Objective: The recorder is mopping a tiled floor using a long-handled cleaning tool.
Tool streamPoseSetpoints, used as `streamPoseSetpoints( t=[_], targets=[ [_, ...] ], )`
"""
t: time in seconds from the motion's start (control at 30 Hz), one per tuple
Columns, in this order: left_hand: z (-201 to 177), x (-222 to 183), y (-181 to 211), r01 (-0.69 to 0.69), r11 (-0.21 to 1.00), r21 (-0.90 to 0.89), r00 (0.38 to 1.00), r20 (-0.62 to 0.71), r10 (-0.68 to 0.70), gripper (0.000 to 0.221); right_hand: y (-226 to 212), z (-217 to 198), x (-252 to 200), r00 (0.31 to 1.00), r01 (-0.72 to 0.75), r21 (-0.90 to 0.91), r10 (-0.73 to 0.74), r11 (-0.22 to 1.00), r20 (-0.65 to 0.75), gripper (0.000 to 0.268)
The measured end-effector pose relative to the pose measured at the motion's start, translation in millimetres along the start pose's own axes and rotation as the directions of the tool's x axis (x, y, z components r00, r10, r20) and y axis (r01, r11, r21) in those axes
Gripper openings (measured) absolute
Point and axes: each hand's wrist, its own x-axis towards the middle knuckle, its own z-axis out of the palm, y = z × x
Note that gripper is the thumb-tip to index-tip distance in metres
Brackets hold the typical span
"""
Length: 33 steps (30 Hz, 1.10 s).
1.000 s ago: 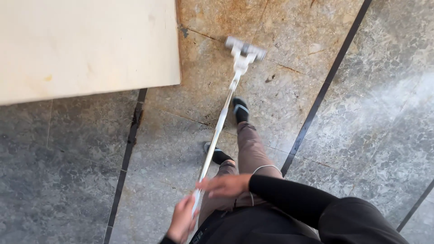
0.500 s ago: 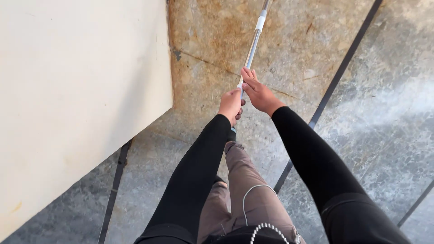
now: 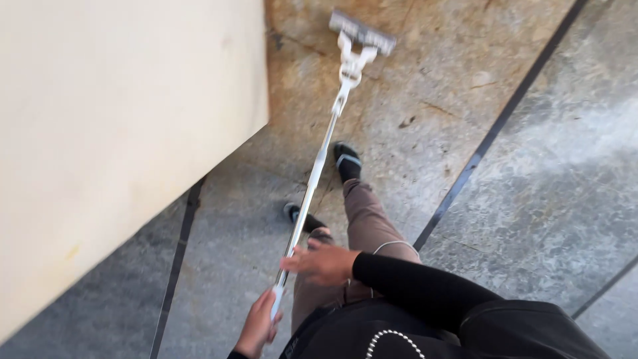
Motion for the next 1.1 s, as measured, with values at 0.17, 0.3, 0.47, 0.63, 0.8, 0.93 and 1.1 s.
streamPoseSetpoints(
  t=[0.17, 0.3, 0.47, 0.63, 0.8, 0.93, 1.1],
  targets=[
    [-35.4, -39.9, -27.9, 0.008, 0.793, 0.609, 0.945, -0.264, 0.193, 0.038, -49.9, 34.5, 43.0, 0.978, 0.201, -0.183, -0.207, 0.962, -0.013, 0.078],
    [-12.7, -65.7, 12.1, -0.034, 0.490, 0.871, 0.870, -0.216, 0.443, 0.034, -57.8, 32.7, 65.1, 0.925, -0.282, -0.605, 0.043, 0.744, -0.379, 0.040],
    [-48.7, -68.5, -2.5, -0.301, 0.830, 0.470, 0.951, 0.087, 0.296, 0.040, -73.6, 13.4, 63.4, 0.833, -0.190, -0.479, -0.117, 0.857, -0.540, 0.027],
    [-67.9, -72.1, -3.6, 0.231, 0.906, -0.354, 0.775, 0.630, 0.049, 0.027, -89.6, 5.2, 63.8, 0.792, -0.153, -0.533, -0.220, 0.832, -0.570, 0.021],
    [-43.8, -61.8, -18.7, -0.067, 0.998, 0.004, 0.976, 0.209, 0.065, 0.034, -33.8, 47.9, 71.6, 0.809, -0.269, -0.467, -0.065, 0.842, -0.584, 0.029],
    [-15.8, -31.5, -12.2, -0.149, 0.987, 0.065, 0.979, 0.147, 0.139, 0.035, -13.2, 51.4, 57.3, 0.802, -0.202, -0.238, 0.021, 0.950, -0.597, 0.057],
    [73.5, 20.5, 106.8, -0.319, 0.947, -0.047, 0.926, 0.195, 0.322, 0.028, 20.3, -29.3, 23.2, 0.648, -0.201, 0.021, 0.149, 0.979, -0.747, 0.071]
  ],
)
